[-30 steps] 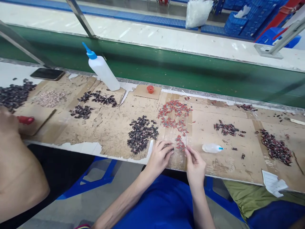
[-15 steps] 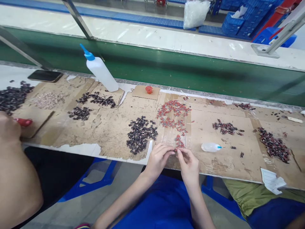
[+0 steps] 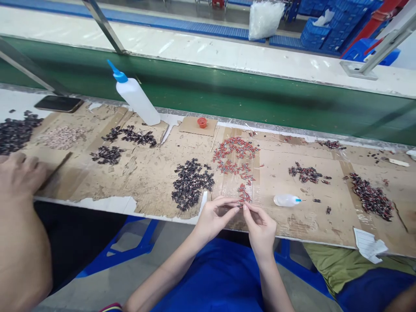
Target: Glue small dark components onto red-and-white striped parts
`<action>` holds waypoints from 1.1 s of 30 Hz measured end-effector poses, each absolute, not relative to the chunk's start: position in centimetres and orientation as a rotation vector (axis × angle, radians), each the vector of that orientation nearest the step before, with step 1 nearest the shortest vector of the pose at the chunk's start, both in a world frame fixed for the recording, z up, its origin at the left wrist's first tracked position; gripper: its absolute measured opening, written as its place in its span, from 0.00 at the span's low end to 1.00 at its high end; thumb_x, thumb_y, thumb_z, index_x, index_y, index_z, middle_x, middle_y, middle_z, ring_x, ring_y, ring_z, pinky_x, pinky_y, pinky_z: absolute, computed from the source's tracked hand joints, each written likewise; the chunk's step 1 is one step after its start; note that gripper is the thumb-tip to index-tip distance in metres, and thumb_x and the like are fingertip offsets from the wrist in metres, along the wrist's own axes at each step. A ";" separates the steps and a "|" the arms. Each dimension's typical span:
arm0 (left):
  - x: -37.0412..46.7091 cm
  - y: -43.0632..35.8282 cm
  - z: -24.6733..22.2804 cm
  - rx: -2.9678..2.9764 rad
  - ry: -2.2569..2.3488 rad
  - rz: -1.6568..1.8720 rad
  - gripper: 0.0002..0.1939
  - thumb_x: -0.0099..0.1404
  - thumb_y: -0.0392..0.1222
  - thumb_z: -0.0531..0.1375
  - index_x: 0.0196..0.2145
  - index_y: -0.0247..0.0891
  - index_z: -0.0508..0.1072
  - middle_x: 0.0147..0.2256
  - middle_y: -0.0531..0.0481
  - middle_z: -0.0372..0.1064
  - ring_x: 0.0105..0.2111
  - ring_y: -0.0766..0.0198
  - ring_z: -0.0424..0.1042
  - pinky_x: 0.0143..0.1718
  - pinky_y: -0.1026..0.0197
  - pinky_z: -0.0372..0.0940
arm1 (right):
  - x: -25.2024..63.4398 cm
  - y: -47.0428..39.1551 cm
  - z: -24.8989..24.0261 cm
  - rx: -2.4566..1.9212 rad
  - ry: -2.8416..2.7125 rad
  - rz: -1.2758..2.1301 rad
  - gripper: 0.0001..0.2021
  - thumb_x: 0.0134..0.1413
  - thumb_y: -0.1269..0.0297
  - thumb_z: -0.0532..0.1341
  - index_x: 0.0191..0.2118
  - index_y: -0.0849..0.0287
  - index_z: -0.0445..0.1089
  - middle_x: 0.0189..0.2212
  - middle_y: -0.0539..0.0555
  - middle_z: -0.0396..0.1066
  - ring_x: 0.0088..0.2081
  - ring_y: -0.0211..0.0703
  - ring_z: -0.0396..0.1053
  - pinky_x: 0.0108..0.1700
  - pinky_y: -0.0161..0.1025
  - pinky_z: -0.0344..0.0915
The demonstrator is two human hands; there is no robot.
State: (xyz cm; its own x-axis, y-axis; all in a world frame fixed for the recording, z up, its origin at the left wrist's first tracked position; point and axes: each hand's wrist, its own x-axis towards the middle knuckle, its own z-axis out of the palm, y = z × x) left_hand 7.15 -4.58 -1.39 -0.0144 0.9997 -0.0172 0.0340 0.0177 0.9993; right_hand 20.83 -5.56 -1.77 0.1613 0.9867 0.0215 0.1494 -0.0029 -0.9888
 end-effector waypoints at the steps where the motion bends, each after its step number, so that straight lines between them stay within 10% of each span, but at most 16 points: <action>1: 7.2 -4.6 -1.2 1.164 1.246 1.175 0.11 0.57 0.41 0.65 0.37 0.36 0.79 0.34 0.45 0.79 0.34 0.59 0.78 0.41 0.59 0.74 | 20.9 -5.6 -1.8 -1.382 -1.229 0.977 0.07 0.53 0.62 0.64 0.35 0.58 0.77 0.35 0.57 0.78 0.37 0.47 0.76 0.43 0.46 0.74; 33: 7.3 -5.0 0.1 0.909 1.261 1.135 0.14 0.53 0.41 0.67 0.38 0.34 0.76 0.31 0.46 0.80 0.35 0.57 0.79 0.42 0.57 0.73 | 20.6 -5.6 -0.6 -1.133 -1.676 0.370 0.10 0.56 0.78 0.60 0.40 0.59 0.74 0.34 0.57 0.78 0.37 0.42 0.76 0.41 0.39 0.75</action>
State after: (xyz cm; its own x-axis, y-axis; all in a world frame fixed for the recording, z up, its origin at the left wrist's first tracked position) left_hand 7.29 -5.01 0.08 -0.0461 0.9698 -0.2396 -0.1364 0.2315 0.9632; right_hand 20.63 -5.65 -0.57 -0.0216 0.8178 0.5751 0.4993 0.5072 -0.7025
